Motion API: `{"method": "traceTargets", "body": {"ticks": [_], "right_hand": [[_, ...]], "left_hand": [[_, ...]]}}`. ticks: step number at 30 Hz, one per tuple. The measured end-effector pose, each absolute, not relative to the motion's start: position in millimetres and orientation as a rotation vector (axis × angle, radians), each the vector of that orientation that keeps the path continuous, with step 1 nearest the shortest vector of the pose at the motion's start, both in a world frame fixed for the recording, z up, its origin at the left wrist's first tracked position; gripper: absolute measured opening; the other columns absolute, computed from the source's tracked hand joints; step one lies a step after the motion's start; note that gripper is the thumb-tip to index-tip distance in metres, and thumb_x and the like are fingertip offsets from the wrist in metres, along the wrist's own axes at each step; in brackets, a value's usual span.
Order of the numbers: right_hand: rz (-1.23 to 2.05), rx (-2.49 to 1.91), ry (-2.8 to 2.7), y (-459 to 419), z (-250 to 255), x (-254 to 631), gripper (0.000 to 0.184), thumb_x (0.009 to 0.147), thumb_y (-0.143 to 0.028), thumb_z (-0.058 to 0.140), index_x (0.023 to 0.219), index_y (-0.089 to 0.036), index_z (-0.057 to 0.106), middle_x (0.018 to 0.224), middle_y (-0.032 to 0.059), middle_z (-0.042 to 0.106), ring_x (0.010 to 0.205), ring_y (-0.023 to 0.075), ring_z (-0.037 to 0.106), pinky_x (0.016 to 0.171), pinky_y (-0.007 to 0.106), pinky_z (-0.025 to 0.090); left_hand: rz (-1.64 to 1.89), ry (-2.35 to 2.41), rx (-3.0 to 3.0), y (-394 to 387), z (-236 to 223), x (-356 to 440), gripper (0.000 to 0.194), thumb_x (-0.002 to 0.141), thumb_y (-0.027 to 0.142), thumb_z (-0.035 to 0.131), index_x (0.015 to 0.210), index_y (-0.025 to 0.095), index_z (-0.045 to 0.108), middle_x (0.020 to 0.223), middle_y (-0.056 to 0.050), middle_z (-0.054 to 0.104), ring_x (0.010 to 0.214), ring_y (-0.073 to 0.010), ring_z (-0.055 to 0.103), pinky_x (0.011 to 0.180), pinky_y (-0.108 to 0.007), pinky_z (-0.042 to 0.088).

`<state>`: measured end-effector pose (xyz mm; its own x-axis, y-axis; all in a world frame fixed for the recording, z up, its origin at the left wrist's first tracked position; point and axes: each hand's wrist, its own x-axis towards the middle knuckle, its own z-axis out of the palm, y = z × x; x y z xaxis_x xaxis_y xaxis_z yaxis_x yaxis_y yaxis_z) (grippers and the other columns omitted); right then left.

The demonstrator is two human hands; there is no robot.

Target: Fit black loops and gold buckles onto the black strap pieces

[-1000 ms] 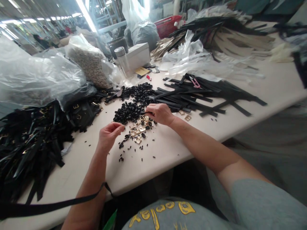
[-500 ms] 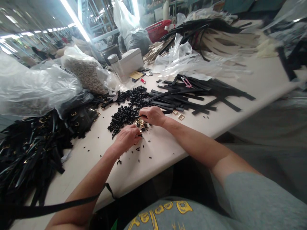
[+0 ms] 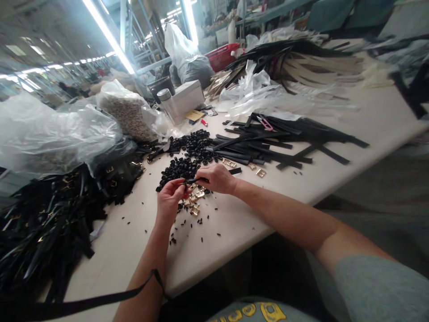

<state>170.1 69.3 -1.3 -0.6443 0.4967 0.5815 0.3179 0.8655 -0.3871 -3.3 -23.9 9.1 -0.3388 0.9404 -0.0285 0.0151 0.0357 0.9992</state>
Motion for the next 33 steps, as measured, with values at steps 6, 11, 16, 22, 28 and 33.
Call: {"method": "traceTargets", "body": {"ticks": [6, 11, 16, 22, 28, 33], "right_hand": [[0.321, -0.576, -2.301, 66, -2, 169, 0.012, 0.087, -0.024, 0.057, 0.078, -0.017, 0.063, 0.077, 0.0008, 0.067, 0.065, 0.0111, 0.057, 0.058, 0.022, 0.031], [0.301, -0.564, -2.297, 64, 0, 170, 0.014, 0.088, -0.025, 0.055, 0.079, -0.017, 0.063, 0.078, 0.0011, 0.067, 0.065, 0.0111, 0.057, 0.058, 0.022, 0.03], [0.266, -0.547, -2.33, 63, 0, 169, 0.013, 0.088, -0.024, 0.055, 0.08, -0.018, 0.064, 0.078, 0.0007, 0.065, 0.065, 0.0106, 0.055, 0.058, 0.023, 0.029], [0.261, -0.509, -2.366, 63, -1, 169, 0.016, 0.09, -0.027, 0.054, 0.081, -0.019, 0.064, 0.076, 0.0001, 0.063, 0.063, 0.01, 0.053, 0.056, 0.023, 0.027], [0.244, -0.514, -2.384, 64, -2, 170, 0.016, 0.09, -0.027, 0.054, 0.08, -0.018, 0.064, 0.077, 0.0005, 0.064, 0.063, 0.0103, 0.053, 0.056, 0.024, 0.027], [0.218, -0.497, -2.406, 64, -3, 169, 0.017, 0.09, -0.029, 0.054, 0.08, -0.018, 0.063, 0.078, 0.0001, 0.064, 0.063, 0.0103, 0.052, 0.056, 0.024, 0.027]], "left_hand": [[1.401, 1.375, 0.77, -22, 8, 4, 0.032, 0.061, 0.027, 0.077, 0.088, 0.012, 0.067, 0.081, -0.009, 0.072, 0.07, -0.0181, 0.07, 0.058, -0.023, 0.053], [1.455, 1.311, 0.633, -18, 5, 6, 0.03, 0.057, 0.021, 0.079, 0.084, 0.015, 0.069, 0.075, -0.004, 0.07, 0.066, -0.014, 0.068, 0.055, -0.018, 0.051], [1.472, 1.289, 0.611, -16, 2, 3, 0.03, 0.057, 0.022, 0.082, 0.084, 0.016, 0.069, 0.071, 0.001, 0.067, 0.054, -0.0062, 0.061, 0.051, -0.014, 0.048], [1.415, 1.295, 0.607, -16, 2, -3, 0.031, 0.054, 0.024, 0.085, 0.077, 0.014, 0.067, 0.068, 0.002, 0.063, 0.053, -0.0046, 0.059, 0.05, -0.012, 0.047], [1.382, 1.315, 0.745, -19, 4, -6, 0.034, 0.056, 0.029, 0.085, 0.083, 0.015, 0.07, 0.076, -0.002, 0.07, 0.063, -0.0099, 0.065, 0.063, -0.02, 0.053], [1.369, 1.339, 0.749, -20, 5, -4, 0.033, 0.055, 0.027, 0.085, 0.081, 0.014, 0.07, 0.075, -0.002, 0.069, 0.061, -0.0095, 0.064, 0.063, -0.02, 0.054]]}}
